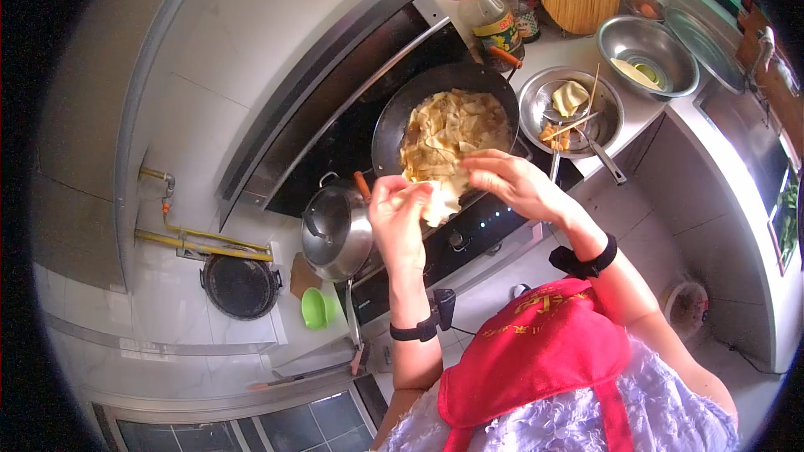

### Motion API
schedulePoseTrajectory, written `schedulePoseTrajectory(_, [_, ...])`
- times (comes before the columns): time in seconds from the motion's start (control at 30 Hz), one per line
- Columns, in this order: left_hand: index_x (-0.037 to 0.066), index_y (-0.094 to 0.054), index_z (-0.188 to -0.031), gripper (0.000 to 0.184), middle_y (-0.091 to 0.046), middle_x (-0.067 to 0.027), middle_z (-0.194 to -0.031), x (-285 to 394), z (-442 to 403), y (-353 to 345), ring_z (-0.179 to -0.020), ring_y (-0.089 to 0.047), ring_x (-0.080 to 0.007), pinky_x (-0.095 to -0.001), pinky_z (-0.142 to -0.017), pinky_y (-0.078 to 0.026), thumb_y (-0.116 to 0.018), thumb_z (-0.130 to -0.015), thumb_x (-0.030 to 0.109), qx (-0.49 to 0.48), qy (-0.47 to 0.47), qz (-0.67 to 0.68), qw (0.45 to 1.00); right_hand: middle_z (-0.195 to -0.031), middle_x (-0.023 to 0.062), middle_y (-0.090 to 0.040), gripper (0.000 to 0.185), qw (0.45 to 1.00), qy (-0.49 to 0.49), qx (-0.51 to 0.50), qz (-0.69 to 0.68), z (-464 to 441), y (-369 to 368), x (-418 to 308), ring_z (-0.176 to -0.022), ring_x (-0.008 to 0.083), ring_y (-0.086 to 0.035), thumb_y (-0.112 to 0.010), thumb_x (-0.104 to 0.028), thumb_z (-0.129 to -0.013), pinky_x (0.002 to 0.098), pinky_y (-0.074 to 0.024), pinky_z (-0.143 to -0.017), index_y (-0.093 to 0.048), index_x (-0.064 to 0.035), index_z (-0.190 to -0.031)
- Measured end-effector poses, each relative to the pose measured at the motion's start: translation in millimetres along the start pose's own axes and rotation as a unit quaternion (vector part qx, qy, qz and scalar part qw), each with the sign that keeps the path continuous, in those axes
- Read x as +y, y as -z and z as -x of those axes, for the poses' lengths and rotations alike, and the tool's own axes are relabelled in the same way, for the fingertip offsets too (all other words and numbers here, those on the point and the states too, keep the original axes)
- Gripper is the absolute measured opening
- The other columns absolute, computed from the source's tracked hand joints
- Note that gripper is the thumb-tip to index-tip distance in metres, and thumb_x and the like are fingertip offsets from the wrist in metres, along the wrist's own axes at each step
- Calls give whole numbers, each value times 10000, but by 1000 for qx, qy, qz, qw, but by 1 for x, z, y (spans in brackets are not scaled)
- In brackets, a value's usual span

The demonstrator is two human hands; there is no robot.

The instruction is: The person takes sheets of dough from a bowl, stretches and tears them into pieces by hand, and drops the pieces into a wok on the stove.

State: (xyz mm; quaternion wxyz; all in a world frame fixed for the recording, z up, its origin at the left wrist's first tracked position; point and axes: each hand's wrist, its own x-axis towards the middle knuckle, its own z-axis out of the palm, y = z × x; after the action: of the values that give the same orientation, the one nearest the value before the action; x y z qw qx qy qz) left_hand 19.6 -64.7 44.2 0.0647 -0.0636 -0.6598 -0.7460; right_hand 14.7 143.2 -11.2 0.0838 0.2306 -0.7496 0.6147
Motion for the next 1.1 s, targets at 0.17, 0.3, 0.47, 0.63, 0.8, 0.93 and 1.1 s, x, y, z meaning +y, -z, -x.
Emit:
schedulePoseTrajectory(0.17, [8,-607,-943,119,-666,-42,-885,5,-2,-21,-777,-632,-94,-210,-712,-490,-691,-857,-2,-137,-1,-101,985,-1071,128,-669,572,987,-13,-81,-136,-5,-3,-17,-1009,199,-620,-780,-337,-787,336,-467,-903,-591,16,-1194])
schedulePoseTrajectory(0.3, [-7,-624,-936,115,-668,-52,-851,7,-2,-25,-730,-635,-104,-218,-639,-507,-698,-848,-3,-109,-92,-214,966,-800,-1,-681,360,956,-178,-154,-178,-1,9,-22,-740,65,-591,-803,-262,-781,256,-481,-671,-686,-13,-1013])
schedulePoseTrajectory(0.47, [5,-643,-934,128,-664,-43,-804,9,-6,-22,-660,-616,-90,-211,-537,-489,-716,-860,80,2,-68,-106,992,-820,-16,-682,270,943,-140,-172,-248,-3,15,-14,-750,45,-592,-775,-216,-819,229,-466,-669,-684,-31,-992])
schedulePoseTrajectory(0.63, [30,-634,-989,161,-653,-29,-875,-8,-19,-13,-744,-627,-89,-196,-600,-502,-661,-922,174,-4,18,19,1000,-861,-20,-683,259,910,-155,-98,-372,-2,8,-22,-743,44,-598,-740,-220,-857,225,-476,-653,-662,-43,-1029])
schedulePoseTrajectory(0.8, [47,-597,-1045,110,-635,-22,-979,-58,-8,-9,-865,-627,-100,-211,-729,-531,-583,-967,123,-38,217,257,941,-891,-5,-686,291,914,-172,-73,-359,0,7,-14,-775,54,-609,-719,-234,-874,230,-481,-675,-650,-26,-1066])
schedulePoseTrajectory(0.93, [52,-609,-1043,104,-627,-1,-873,-53,-4,-5,-628,-532,-34,-162,-537,-431,-597,-946,87,5,94,77,993,-832,-11,-661,277,932,-208,-123,-271,3,13,-12,-723,66,-583,-704,-223,-876,233,-462,-648,-647,-12,-1046])
schedulePoseTrajectory(1.1, [14,-605,-1094,225,-645,-34,-813,-35,-20,-3,-592,-530,-51,-173,-517,-404,-548,-990,205,-33,19,-38,999,-818,-14,-643,260,944,-210,-111,-228,3,8,-10,-698,58,-557,-692,-228,-882,247,-448,-616,-645,-12,-1020])
